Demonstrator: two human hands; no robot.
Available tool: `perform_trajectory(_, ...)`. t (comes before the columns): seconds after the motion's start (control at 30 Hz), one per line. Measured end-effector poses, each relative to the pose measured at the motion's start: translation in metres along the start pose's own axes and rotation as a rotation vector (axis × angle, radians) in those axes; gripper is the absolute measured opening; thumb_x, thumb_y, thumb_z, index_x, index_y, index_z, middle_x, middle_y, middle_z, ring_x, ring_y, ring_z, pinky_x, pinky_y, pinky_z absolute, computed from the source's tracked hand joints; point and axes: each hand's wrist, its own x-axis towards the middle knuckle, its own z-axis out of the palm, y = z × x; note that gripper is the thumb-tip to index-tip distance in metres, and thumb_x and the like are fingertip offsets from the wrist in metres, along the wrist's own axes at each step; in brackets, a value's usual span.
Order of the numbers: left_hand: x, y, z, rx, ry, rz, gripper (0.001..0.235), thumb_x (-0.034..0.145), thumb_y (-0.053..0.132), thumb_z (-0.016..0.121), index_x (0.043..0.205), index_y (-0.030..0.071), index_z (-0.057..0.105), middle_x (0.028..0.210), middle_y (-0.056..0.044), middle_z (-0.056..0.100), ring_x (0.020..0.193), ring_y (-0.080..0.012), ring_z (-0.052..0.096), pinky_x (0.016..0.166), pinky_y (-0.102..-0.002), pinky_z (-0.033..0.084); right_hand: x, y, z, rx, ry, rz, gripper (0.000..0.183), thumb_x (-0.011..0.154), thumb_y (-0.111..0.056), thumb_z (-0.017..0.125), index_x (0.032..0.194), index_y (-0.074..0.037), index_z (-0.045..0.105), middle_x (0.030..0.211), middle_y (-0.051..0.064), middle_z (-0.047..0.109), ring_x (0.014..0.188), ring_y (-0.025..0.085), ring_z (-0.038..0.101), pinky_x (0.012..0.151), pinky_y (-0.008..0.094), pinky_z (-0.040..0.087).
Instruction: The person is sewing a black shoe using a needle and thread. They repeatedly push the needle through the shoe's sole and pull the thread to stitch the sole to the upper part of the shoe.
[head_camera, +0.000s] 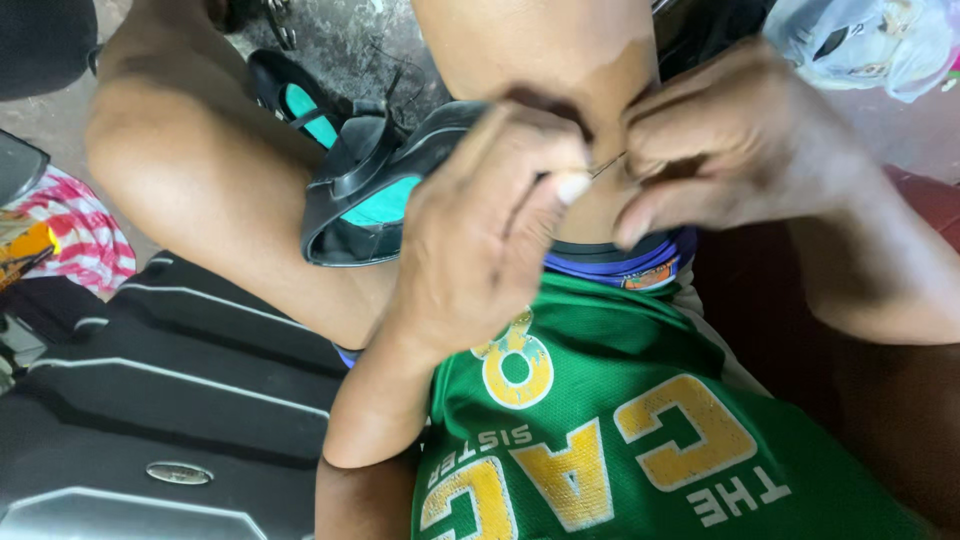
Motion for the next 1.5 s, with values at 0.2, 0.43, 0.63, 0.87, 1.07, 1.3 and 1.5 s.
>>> perform_trajectory(0.2, -0.01, -0.009, -0.01, -0.142, -0.001, -0.051, 0.004, 0.112, 0.006, 0.058, 0.11, 0.003, 0.057, 0.103, -0.011, 0.059, 0.091, -0.0215, 0.062, 0.083, -0.028, 0.053, -0.011, -0.001, -0.003, -0.215, -0.054, 0.171, 0.019, 0.085, -0.029, 0.083, 0.093, -0.012, 0.079, 0.061, 0.0, 0.06, 0.049, 0.011, 0.051, 0.046, 0.03, 0.039)
perform_trajectory(0.43, -0.007, -0.022, -0.004, -0.796, 0.077, -0.377, 0.006, 0.104, 0.013, 0.055, 0.107, 0.008, 0.056, 0.104, -0.002, 0.062, 0.066, -0.0019, 0.045, 0.055, -0.016, 0.038, 0.001, -0.027, 0.024, -0.033, 0.41, 0.024, 0.029, 0.077, -0.011, 0.091, 0.092, 0.004, 0.071, 0.097, 0.016, 0.064, 0.056, 0.011, 0.042, 0.052, 0.026, 0.036)
perform_trajectory(0.63, -0.016, -0.035, -0.001, -0.782, 0.102, -0.186, 0.009, 0.117, 0.012, 0.058, 0.114, 0.004, 0.059, 0.111, -0.003, 0.058, 0.069, -0.004, 0.045, 0.059, -0.016, 0.038, -0.008, -0.023, 0.016, 0.161, 0.293, 0.119, 0.016, 0.089, -0.003, 0.08, 0.089, 0.0, 0.065, 0.089, 0.003, 0.065, 0.064, 0.004, 0.051, 0.059, 0.021, 0.04)
perform_trajectory(0.87, -0.018, -0.028, 0.006, -0.251, 0.135, -0.11, 0.006, 0.108, 0.004, 0.075, 0.107, 0.004, 0.069, 0.108, -0.004, 0.062, 0.064, -0.0034, 0.047, 0.062, -0.018, 0.04, -0.002, -0.039, 0.031, 0.371, 0.497, 0.167, 0.017, 0.09, -0.004, 0.079, 0.101, -0.001, 0.067, 0.072, -0.004, 0.056, 0.062, 0.0, 0.046, 0.054, 0.018, 0.035)
perform_trajectory(1.07, -0.011, -0.019, 0.001, -0.199, 0.114, -0.105, 0.006, 0.108, 0.005, 0.072, 0.105, 0.003, 0.068, 0.107, -0.005, 0.062, 0.065, -0.0043, 0.051, 0.062, -0.019, 0.043, 0.005, -0.047, 0.016, 0.147, 0.416, 0.148, 0.016, 0.094, -0.004, 0.083, 0.092, -0.001, 0.067, 0.072, -0.001, 0.061, 0.06, 0.004, 0.051, 0.053, 0.021, 0.038)
perform_trajectory(1.3, -0.014, -0.018, 0.0, -0.423, 0.068, -0.229, 0.005, 0.116, 0.006, 0.055, 0.113, 0.001, 0.055, 0.096, -0.002, 0.064, 0.075, -0.0019, 0.053, 0.071, -0.017, 0.047, -0.003, -0.034, 0.015, -0.116, 0.399, 0.126, 0.018, 0.099, -0.006, 0.083, 0.095, 0.0, 0.066, 0.073, 0.001, 0.059, 0.062, 0.006, 0.053, 0.055, 0.022, 0.041)
perform_trajectory(1.5, -0.014, -0.016, -0.004, -0.909, -0.024, -0.164, 0.024, 0.118, 0.005, 0.054, 0.141, 0.007, 0.046, 0.094, -0.002, 0.062, 0.076, -0.0024, 0.056, 0.072, -0.016, 0.047, -0.03, -0.024, -0.001, 0.015, 0.218, 0.316, 0.005, 0.094, -0.006, 0.071, 0.092, -0.002, 0.071, 0.064, 0.001, 0.061, 0.055, 0.009, 0.05, 0.047, 0.023, 0.038)
